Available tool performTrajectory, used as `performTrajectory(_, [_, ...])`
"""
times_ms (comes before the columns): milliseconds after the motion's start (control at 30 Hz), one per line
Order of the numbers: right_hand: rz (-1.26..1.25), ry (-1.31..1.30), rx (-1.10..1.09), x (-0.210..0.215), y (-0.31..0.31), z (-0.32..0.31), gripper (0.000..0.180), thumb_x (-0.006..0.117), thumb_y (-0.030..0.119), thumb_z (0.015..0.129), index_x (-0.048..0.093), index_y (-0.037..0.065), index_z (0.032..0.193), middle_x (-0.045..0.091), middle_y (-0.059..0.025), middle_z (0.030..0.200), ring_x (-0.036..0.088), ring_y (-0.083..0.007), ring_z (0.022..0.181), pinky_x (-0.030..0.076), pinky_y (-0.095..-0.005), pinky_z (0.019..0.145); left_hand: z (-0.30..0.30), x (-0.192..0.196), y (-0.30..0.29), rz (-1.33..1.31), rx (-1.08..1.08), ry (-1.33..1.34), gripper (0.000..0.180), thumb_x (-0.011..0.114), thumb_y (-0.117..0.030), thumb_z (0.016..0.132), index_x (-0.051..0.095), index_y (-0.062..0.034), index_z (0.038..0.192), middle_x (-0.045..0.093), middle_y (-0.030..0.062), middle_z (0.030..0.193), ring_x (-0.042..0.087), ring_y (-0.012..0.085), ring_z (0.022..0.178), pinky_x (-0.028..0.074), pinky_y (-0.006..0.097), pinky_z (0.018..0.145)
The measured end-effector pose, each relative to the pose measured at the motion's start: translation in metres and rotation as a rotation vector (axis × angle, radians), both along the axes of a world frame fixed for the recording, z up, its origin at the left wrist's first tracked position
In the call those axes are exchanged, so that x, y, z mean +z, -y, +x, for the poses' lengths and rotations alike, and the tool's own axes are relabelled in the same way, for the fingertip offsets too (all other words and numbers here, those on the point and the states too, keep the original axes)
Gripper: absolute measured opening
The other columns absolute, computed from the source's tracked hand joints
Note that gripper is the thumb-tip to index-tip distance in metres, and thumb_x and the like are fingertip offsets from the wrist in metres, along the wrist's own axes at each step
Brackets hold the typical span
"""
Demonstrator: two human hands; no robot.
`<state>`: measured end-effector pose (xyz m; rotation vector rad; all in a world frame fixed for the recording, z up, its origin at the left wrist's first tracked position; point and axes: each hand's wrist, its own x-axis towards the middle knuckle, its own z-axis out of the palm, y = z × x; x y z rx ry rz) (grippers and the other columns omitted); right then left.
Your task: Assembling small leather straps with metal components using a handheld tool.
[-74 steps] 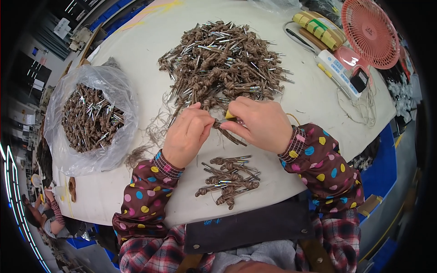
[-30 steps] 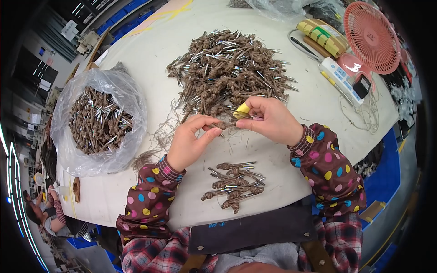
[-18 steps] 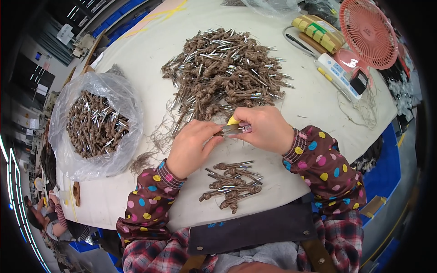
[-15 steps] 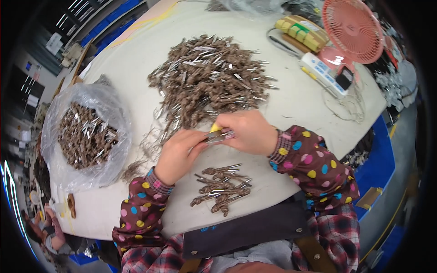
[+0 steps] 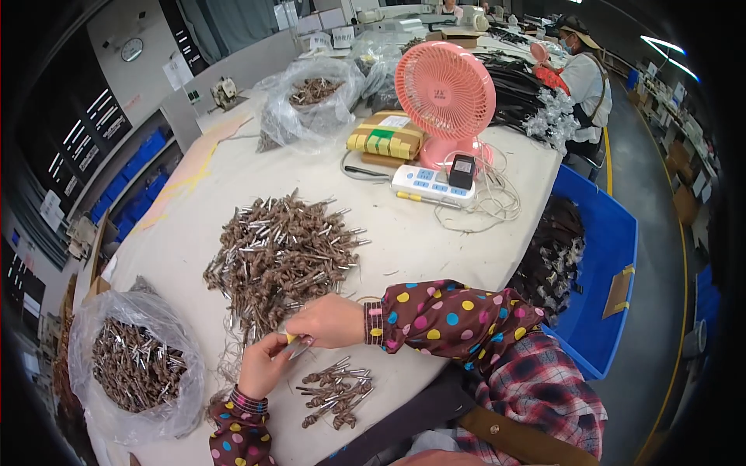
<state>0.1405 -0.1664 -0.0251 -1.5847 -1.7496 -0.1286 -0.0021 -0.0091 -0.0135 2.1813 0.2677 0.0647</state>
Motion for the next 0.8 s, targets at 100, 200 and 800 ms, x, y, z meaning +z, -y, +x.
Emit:
performTrajectory(100, [-0.024,0.009,-0.052,0.004,0.001,0.001,0.020,0.065,0.013,0.071,0.052,0.010,0.086,0.059,-0.0053,0.077,0.060,-0.0285,0.075,0.048,-0.0380,0.061,-0.001,-0.008,-0.006,-0.074,0.039,0.044,0.016,0.062,-0.001,0.083,0.063,0.0028,0.098,0.065,0.0033,0.083,0.058,0.0064,0.075,0.047,0.021,0.068])
performTrajectory(200, [0.022,0.001,-0.029,0.004,0.000,0.001,0.021,0.065,0.012,0.070,0.051,0.010,0.085,0.060,-0.0058,0.074,0.060,-0.0292,0.073,0.046,-0.0414,0.059,-0.001,-0.015,-0.012,-0.128,0.070,0.082,0.011,0.063,-0.005,0.083,0.067,0.0015,0.091,0.063,-0.0006,0.070,0.049,0.0031,0.061,0.039,0.019,0.055])
performTrajectory(800, [-0.055,-0.441,0.107,0.015,0.000,0.013,0.037,0.073,0.025,0.074,0.055,0.006,0.100,0.062,-0.0058,0.073,0.062,-0.0222,0.067,0.047,-0.0299,0.061,-0.006,-0.019,-0.002,-0.382,-0.246,0.307,0.008,0.047,-0.008,0.094,0.042,-0.0010,0.092,0.061,0.0183,0.090,0.066,0.0271,0.085,0.058,0.038,0.069])
